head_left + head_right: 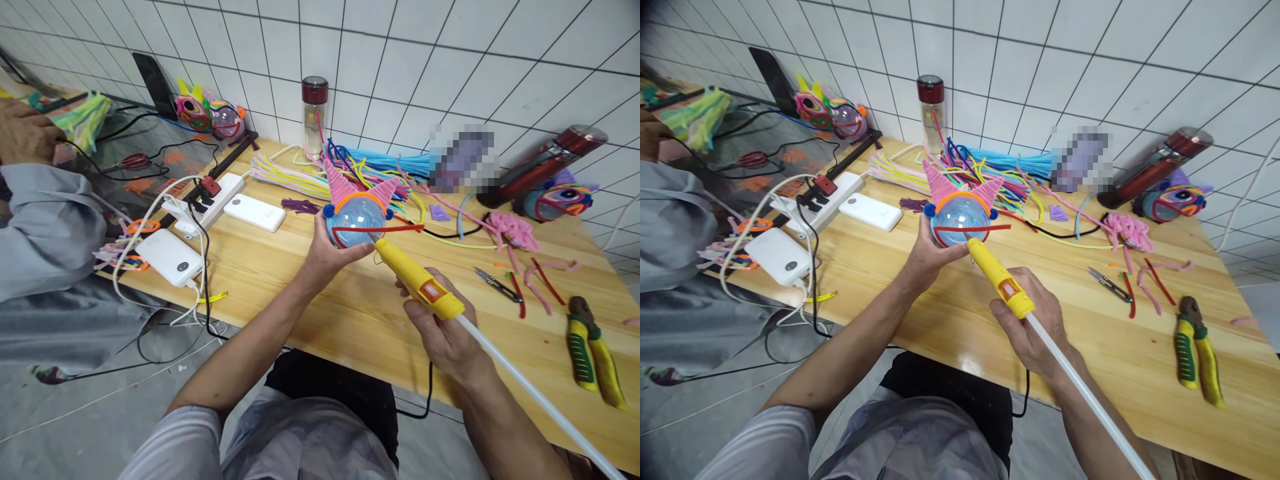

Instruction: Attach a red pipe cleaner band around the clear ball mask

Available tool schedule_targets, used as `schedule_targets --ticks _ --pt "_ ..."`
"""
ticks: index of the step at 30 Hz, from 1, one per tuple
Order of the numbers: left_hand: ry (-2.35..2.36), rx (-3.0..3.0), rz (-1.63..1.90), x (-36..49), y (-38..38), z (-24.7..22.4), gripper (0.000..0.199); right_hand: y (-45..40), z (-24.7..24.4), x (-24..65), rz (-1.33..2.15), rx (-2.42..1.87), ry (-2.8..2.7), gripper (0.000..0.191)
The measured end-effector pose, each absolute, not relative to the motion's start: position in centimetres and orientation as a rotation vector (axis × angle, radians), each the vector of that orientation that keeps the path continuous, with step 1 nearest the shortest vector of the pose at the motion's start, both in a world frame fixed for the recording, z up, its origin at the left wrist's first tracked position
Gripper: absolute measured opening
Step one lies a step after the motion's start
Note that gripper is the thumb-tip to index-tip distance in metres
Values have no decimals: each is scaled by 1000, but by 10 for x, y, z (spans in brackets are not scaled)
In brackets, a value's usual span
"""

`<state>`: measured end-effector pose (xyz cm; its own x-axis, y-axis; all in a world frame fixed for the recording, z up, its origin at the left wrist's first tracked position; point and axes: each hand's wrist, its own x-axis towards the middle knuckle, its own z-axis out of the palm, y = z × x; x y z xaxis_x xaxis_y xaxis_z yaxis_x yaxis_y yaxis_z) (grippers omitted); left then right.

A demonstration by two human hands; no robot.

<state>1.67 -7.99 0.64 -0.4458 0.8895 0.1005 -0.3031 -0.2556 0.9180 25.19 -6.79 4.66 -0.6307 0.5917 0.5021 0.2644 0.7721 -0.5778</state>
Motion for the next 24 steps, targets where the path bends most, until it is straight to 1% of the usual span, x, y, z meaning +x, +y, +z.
schedule_targets --ticks 5,8,10,15,17,21,24 --pt "961 743 1771 17 -82 14 97 -66 43 256 711 -663 -2203 25" --pt "874 688 1696 16 -84 20 88 -67 42 256 763 -654 -2182 26" --pt "826 667 1662 14 -85 24 85 -66 41 258 779 -638 -2167 25" --pt "733 612 1660 13 -88 28 67 -65 37 262 842 -658 -2153 28" --pt "739 599 1661 14 -88 28 68 -66 37 262 843 -643 -2145 27" --pt "811 581 1678 16 -88 28 79 -68 40 259 792 -588 -2134 19" --pt "845 588 1693 17 -88 27 82 -69 41 257 740 -589 -2148 14"
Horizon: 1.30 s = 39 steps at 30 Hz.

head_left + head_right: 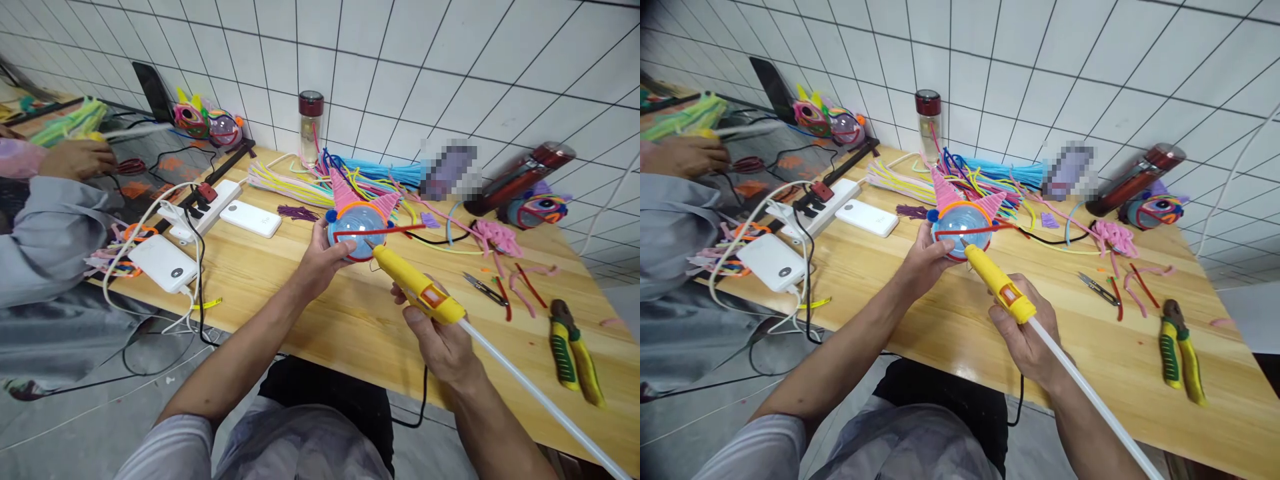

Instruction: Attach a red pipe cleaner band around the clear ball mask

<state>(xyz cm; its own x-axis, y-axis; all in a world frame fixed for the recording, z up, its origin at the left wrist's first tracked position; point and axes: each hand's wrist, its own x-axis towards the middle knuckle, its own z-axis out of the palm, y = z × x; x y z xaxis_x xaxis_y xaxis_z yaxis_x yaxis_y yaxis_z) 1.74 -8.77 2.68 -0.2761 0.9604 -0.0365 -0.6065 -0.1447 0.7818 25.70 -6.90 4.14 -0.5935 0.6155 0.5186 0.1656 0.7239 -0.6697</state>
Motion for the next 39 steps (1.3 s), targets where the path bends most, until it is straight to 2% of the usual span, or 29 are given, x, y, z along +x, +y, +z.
schedule_targets --ticks 11,22,39 --pt "862 626 1707 20 -87 25 87 -69 38 256 699 -599 -2161 9" --pt "871 647 1699 21 -87 27 85 -67 34 258 745 -703 -2138 19" --pt "873 650 1691 20 -87 25 85 -68 36 257 691 -667 -2136 23"
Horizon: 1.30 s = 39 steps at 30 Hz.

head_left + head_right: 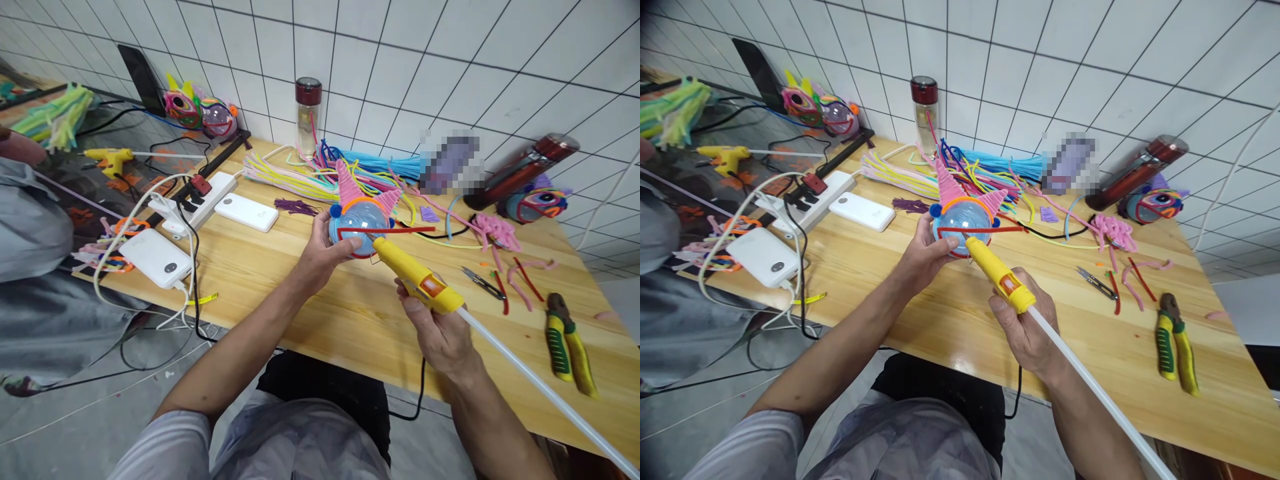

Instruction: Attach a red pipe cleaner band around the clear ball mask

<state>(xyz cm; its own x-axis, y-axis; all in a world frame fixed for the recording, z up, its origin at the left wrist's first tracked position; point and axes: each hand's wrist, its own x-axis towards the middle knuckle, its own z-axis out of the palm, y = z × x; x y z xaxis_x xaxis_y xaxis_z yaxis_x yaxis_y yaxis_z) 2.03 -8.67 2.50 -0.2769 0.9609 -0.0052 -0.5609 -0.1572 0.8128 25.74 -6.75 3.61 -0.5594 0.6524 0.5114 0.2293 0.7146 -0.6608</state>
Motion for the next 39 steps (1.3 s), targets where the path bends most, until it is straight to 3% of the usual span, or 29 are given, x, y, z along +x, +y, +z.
schedule_targets --ticks 39 --pt "856 646 1692 20 -87 25 84 -68 40 258 649 -704 -2140 29"
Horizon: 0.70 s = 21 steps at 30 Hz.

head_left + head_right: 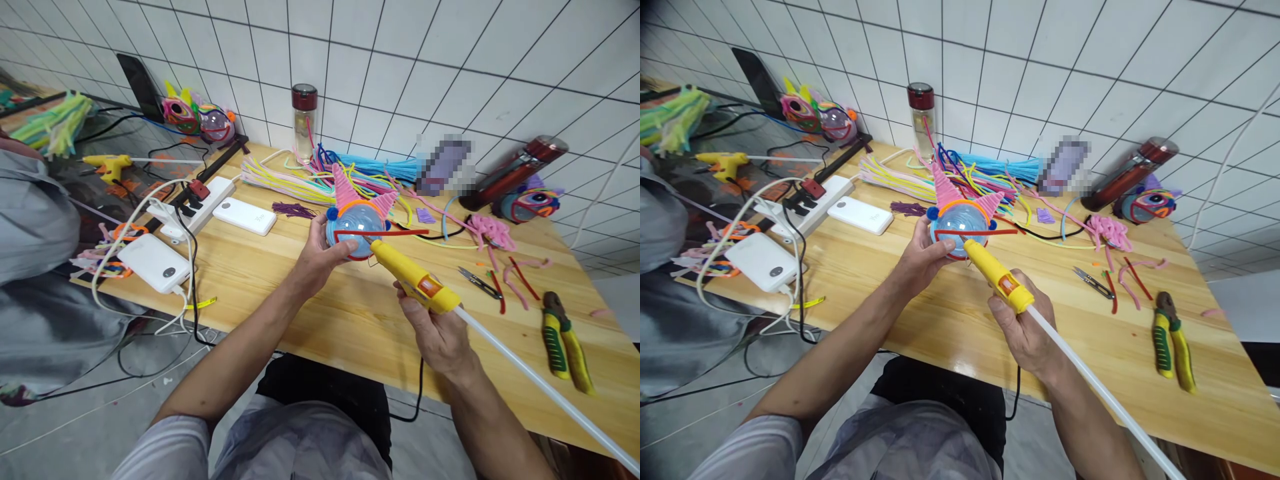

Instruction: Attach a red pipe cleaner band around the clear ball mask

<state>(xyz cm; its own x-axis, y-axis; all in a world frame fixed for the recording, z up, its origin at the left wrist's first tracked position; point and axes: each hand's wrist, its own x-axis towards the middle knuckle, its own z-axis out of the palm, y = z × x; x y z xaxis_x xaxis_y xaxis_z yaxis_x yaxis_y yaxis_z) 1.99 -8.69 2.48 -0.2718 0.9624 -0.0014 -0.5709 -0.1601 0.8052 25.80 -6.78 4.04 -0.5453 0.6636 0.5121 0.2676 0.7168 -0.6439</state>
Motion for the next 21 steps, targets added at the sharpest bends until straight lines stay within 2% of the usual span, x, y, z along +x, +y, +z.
schedule_targets --ticks 14,21 --pt "870 653 1682 20 -87 26 83 -68 40 259 614 -716 -2145 31" --pt "859 650 1686 20 -88 26 82 -68 42 258 601 -654 -2146 22"
